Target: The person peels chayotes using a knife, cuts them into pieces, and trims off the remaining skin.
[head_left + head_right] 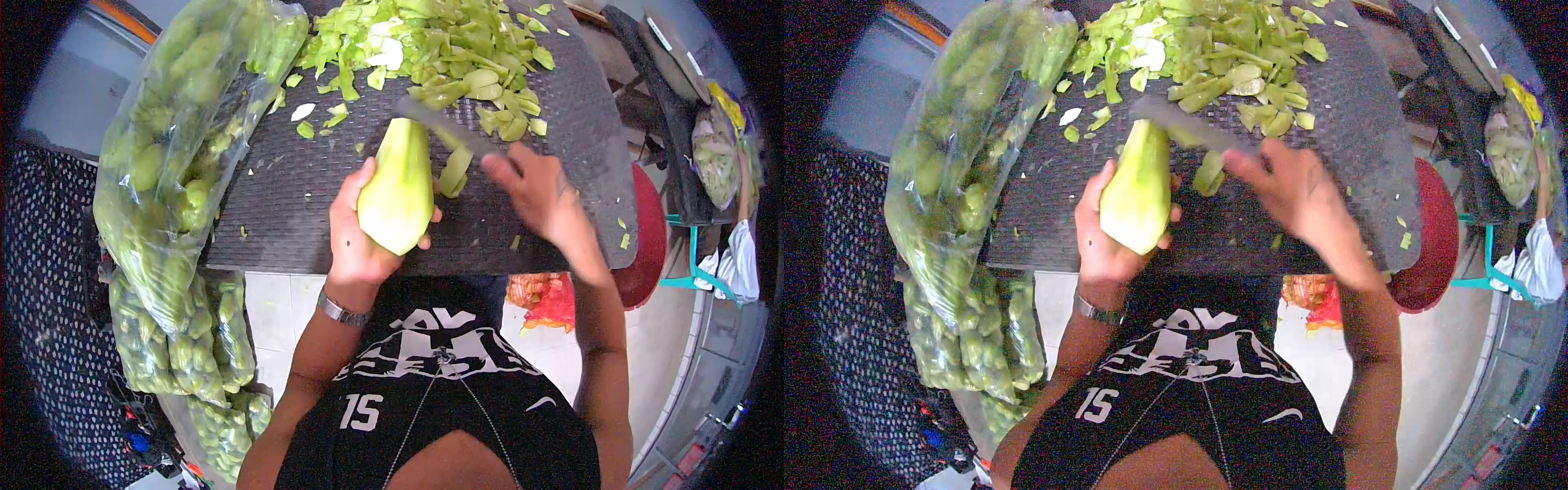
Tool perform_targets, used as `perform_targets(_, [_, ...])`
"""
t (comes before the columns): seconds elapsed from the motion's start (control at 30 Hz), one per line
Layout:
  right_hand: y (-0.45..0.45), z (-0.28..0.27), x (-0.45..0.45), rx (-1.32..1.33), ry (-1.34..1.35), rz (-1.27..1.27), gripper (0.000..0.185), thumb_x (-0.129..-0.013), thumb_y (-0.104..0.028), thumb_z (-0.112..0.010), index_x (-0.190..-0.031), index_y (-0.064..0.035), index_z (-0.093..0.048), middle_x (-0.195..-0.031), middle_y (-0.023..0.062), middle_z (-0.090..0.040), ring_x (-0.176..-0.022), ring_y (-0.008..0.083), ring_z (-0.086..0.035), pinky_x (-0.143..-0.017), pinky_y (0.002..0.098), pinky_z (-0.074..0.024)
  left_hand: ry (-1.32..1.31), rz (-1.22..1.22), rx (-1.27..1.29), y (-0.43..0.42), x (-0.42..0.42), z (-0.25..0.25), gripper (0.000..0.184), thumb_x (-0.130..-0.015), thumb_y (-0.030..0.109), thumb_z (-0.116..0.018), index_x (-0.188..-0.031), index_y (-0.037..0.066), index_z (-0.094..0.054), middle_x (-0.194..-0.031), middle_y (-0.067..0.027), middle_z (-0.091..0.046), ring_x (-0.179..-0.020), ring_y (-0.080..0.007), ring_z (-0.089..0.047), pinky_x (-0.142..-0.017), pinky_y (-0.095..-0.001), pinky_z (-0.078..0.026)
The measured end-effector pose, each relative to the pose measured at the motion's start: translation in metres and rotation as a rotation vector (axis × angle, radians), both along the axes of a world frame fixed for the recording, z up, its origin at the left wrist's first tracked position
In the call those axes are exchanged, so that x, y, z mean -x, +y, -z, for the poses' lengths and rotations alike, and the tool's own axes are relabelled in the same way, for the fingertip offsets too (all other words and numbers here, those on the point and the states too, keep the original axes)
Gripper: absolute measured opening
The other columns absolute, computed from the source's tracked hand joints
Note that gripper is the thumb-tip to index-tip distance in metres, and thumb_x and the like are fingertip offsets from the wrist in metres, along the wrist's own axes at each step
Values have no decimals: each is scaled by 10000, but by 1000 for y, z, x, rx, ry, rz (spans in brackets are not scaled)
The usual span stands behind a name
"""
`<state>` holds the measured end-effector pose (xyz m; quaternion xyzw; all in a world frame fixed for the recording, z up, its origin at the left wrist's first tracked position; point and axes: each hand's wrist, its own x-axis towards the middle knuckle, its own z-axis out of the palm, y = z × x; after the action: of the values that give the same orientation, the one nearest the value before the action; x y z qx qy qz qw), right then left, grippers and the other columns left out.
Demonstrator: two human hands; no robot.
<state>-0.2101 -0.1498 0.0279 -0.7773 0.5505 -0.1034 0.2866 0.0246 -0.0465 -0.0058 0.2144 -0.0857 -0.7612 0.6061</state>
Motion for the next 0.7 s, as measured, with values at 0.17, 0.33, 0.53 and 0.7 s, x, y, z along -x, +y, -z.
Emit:
perform_targets(0.17, [49,-14,-30,143,-120,-366,658,-899,-666,-655,-983,-17,-589,-735,267,-671,-772,487,-694,-666,573,-538,127,-54,-197,-8,12,-4,600,-998,457,-557,-1402,13,-550,-1268,-197,-677,-1067,-345,-712,-840,-459,-626])
perform_targets(0.33, [41,-13,-27,197,-117,-394,635,-876,-598,-720,-1030,-7,-546,-707,229,-639,-736,483,-668,-638,529,-510,121,1,-140,-3,9,-14,600,-979,451,-571,-1358,-13,-579,-1191,-224,-696,-1008,-376,-710,-906,-496,-596])
perform_targets(0.53, [-13,4,9,127,63,18,499,-963,-494,-653,-994,0,-597,-821,273,-657,-820,490,-662,-676,521,-499,-8,53,-86,10,-1,-3,605,-1033,480,-444,-1360,-16,-554,-1116,-245,-691,-759,-380,-728,-478,-425,-596])
perform_targets(0.7, [-26,33,26,62,-164,-4,519,-1046,-482,-546,-962,27,-612,-796,173,-662,-685,328,-638,-644,429,-495,12,-42,-177,4,1,1,582,-1053,516,-446,-1378,52,-579,-1148,-212,-696,-947,-346,-711,-714,-476,-621])
